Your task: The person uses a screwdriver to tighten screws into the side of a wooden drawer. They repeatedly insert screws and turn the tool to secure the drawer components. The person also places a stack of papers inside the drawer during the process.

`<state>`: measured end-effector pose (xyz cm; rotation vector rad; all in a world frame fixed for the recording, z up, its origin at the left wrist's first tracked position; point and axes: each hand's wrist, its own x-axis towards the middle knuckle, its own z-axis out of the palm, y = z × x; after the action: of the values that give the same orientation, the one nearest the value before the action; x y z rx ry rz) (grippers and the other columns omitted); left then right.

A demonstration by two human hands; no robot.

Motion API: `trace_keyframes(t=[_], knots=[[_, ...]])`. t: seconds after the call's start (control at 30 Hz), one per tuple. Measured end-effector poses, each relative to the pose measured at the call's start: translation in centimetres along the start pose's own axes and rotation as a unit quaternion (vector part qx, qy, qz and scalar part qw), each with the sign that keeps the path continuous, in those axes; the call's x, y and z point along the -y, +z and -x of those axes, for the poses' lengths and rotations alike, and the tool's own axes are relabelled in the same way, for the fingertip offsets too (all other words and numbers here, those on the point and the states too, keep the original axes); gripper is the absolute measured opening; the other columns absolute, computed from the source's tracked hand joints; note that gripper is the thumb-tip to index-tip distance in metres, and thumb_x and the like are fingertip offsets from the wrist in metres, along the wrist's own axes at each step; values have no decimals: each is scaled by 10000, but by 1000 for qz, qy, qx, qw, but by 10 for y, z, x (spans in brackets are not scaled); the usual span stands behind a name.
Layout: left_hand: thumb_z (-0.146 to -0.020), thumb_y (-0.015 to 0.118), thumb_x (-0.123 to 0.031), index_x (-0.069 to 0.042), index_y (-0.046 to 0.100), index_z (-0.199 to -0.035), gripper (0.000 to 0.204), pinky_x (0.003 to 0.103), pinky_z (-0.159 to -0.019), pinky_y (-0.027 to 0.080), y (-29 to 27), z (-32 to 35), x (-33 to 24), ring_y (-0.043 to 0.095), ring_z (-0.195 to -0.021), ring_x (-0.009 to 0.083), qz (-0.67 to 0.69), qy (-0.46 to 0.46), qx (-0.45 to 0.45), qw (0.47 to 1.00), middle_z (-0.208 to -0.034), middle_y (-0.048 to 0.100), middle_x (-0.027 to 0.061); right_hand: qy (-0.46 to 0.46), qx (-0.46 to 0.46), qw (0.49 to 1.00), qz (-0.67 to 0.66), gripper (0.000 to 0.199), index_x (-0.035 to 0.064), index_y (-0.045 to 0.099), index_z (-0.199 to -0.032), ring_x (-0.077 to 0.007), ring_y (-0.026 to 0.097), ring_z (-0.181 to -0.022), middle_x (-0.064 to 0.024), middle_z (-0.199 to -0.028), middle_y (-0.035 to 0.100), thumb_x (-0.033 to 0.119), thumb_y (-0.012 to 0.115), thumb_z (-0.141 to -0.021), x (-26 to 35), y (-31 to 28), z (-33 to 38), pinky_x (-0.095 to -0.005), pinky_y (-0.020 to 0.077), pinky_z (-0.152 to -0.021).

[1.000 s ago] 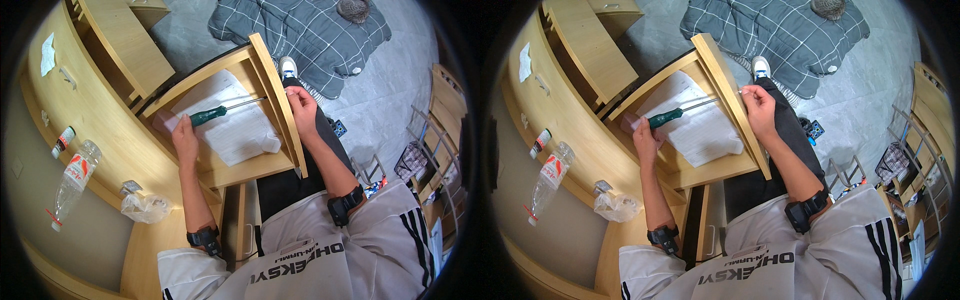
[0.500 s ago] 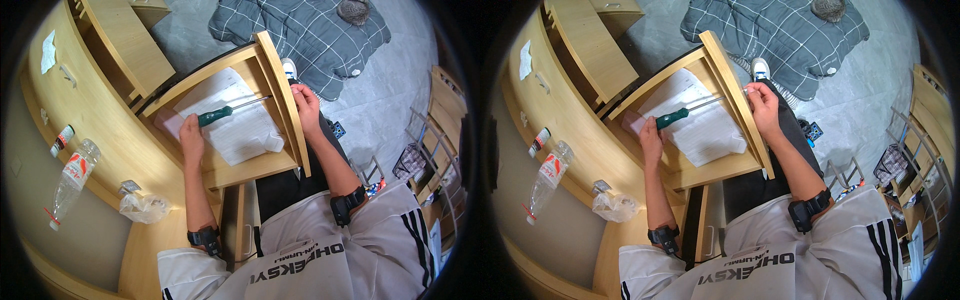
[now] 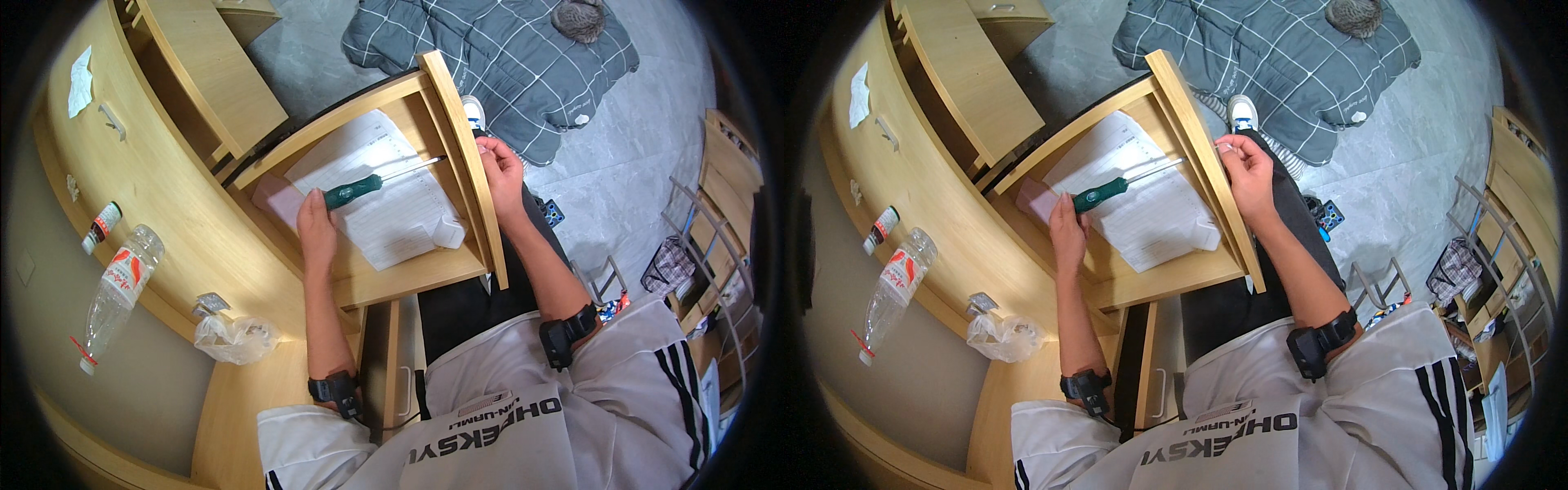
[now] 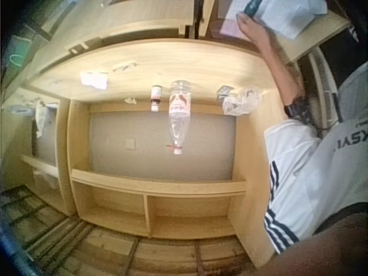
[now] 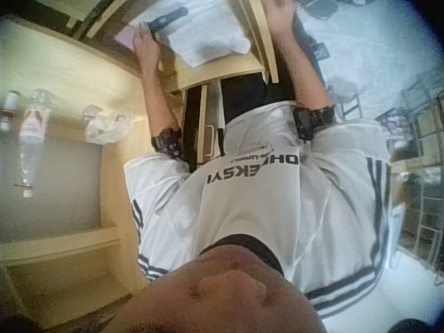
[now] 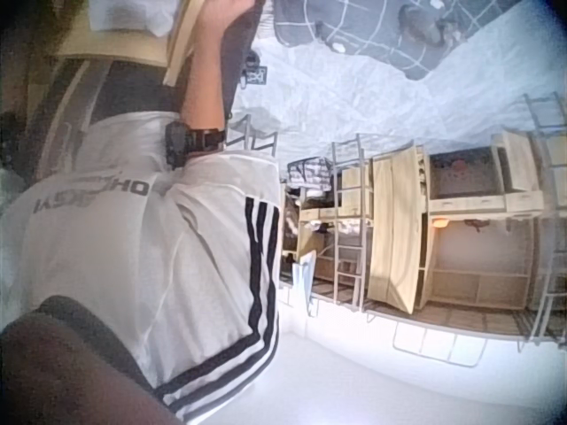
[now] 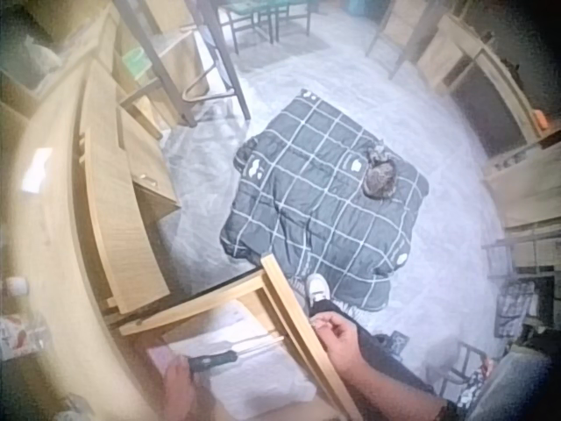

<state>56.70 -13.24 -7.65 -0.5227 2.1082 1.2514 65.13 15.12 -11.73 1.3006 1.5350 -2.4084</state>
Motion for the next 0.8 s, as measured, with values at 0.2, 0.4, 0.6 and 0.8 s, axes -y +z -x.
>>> trace_keyframes(t=[0.2,0.4,0.6,0.8], knots=[[-1044,380,-360,-46,605,-971,392,209,-520,373,2,1,-1,440,-585,58,-17,31,8,999,-689,498,-2,15,1,1000,4,112,-2,607,-1014,-10,505,-628,25,-774,610,78,554,-955,7,1,3,-182,387,-555],[-1034,405,-364,-48,582,-1084,365,209,-564,396,3,7,-9,432,-614,69,83,59,46,994,-730,498,-4,6,-9,1000,-6,122,3,611,-1000,1,417,-573,61,-707,532,93,537,-962,0,-1,0,-178,316,-511],[-1022,451,-353,-46,579,-1006,333,220,-546,420,4,4,-6,461,-574,80,41,16,44,998,-700,498,0,-2,-1,1000,0,141,16,624,-994,9,335,-531,81,-658,454,114,526,-967,-4,-5,0,-182,245,-471],[-948,609,-295,-36,602,-962,259,232,-538,437,11,3,-6,495,-565,95,139,-2,-14,990,-708,551,17,-5,-2,1000,17,147,17,635,-987,8,329,-518,85,-640,449,108,521,-968,-5,-4,-1,-185,246,-468]])
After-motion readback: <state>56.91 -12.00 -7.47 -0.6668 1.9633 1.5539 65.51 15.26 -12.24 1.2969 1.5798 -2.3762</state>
